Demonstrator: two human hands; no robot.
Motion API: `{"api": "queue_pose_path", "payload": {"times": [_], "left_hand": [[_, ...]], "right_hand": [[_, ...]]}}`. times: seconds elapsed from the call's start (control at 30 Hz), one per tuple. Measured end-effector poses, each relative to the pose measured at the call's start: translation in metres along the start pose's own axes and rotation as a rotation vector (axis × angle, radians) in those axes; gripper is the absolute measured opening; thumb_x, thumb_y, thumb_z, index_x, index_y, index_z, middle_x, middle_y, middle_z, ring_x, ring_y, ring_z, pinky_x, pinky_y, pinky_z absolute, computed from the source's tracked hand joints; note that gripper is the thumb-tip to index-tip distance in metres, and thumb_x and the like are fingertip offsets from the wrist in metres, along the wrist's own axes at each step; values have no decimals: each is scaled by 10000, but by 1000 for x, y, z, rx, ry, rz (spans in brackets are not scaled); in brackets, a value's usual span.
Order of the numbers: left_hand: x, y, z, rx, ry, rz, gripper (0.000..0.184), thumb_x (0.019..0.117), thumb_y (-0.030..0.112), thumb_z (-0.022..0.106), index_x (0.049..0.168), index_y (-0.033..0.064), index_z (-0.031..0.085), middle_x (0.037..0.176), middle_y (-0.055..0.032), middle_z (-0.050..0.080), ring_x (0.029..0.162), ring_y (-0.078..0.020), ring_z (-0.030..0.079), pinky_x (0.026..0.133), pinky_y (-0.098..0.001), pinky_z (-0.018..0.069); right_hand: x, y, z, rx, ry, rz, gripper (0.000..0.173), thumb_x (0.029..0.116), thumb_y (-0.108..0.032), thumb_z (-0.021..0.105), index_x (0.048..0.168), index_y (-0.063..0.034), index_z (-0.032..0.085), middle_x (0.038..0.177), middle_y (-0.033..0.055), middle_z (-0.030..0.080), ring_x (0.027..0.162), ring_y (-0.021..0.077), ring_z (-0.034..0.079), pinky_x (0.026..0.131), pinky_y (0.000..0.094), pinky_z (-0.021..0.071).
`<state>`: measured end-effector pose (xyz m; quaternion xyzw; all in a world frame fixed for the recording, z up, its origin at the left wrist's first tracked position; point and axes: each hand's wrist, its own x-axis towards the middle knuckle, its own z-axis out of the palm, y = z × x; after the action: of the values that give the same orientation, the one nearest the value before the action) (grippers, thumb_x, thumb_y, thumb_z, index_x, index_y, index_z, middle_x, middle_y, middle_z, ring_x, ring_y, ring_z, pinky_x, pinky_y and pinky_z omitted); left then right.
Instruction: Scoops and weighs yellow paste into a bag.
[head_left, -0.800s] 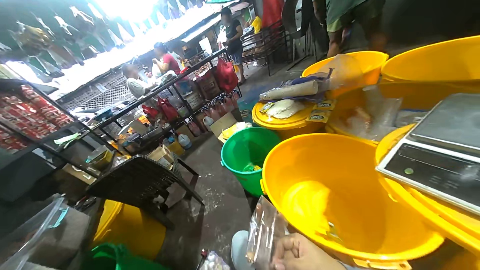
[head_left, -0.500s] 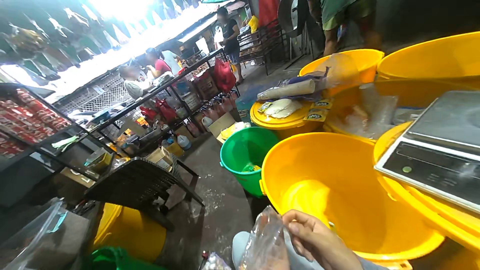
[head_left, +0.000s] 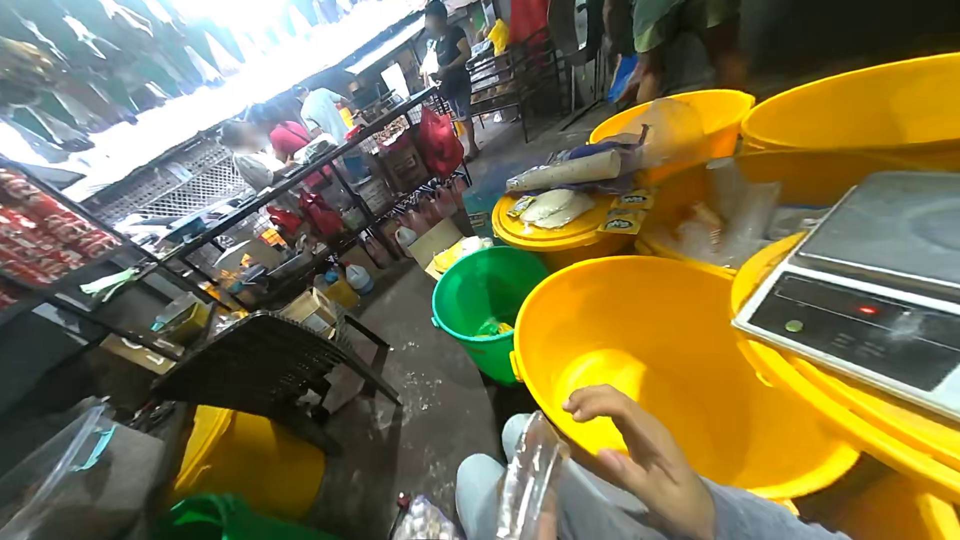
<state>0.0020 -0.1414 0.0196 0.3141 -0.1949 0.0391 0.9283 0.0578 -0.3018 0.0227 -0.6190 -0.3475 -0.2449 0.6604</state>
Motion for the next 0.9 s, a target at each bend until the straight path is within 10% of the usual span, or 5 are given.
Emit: {"api": "queue_pose_path", "payload": {"times": [0.13,0.23,0.5,0.77,0.9], "left_hand": [[-22,-3,-5,512,145,-56,237,1002,269,603,1184,162,710,1107,104,737,1039,31,658,937,-197,528],[-12,-3,-2,503,-21,-47,331,941,330,701,1245,201,712,1153,148,733,1049,75,649,933,-166,524],[-9,-3,-13,496,-95,-40,675,806,374,845,1349,43,619,1278,22,700,1163,-27,640,1019,-251,516],[-10,-9,-10,479,-140,-28,673,775,324,873,1318,-1,643,1292,-76,699,1191,-150,661,1052,-322,518],[-20,-6,-8,436,40,1,432,892,355,756,1251,118,707,1173,5,748,1077,-70,697,945,-260,563]], "right_hand": [[14,-15,-3,-246,-255,-343,487,1060,-537,439,1060,-125,698,1128,65,722,1228,221,598,1151,417,358],[19,-14,-8,-336,-295,-442,454,1045,-516,475,894,-139,679,908,45,698,1055,217,620,1106,388,358],[12,-23,-10,-266,-680,-372,654,1001,-630,491,1015,-22,733,1050,165,748,1075,309,696,1014,435,518],[11,-37,-14,-327,-890,-273,622,954,-627,545,739,-53,647,678,118,643,709,304,672,693,462,532],[5,-36,-14,-131,-521,-384,508,1016,-519,565,1026,-40,733,1065,149,746,1112,286,690,1049,436,517]]}}
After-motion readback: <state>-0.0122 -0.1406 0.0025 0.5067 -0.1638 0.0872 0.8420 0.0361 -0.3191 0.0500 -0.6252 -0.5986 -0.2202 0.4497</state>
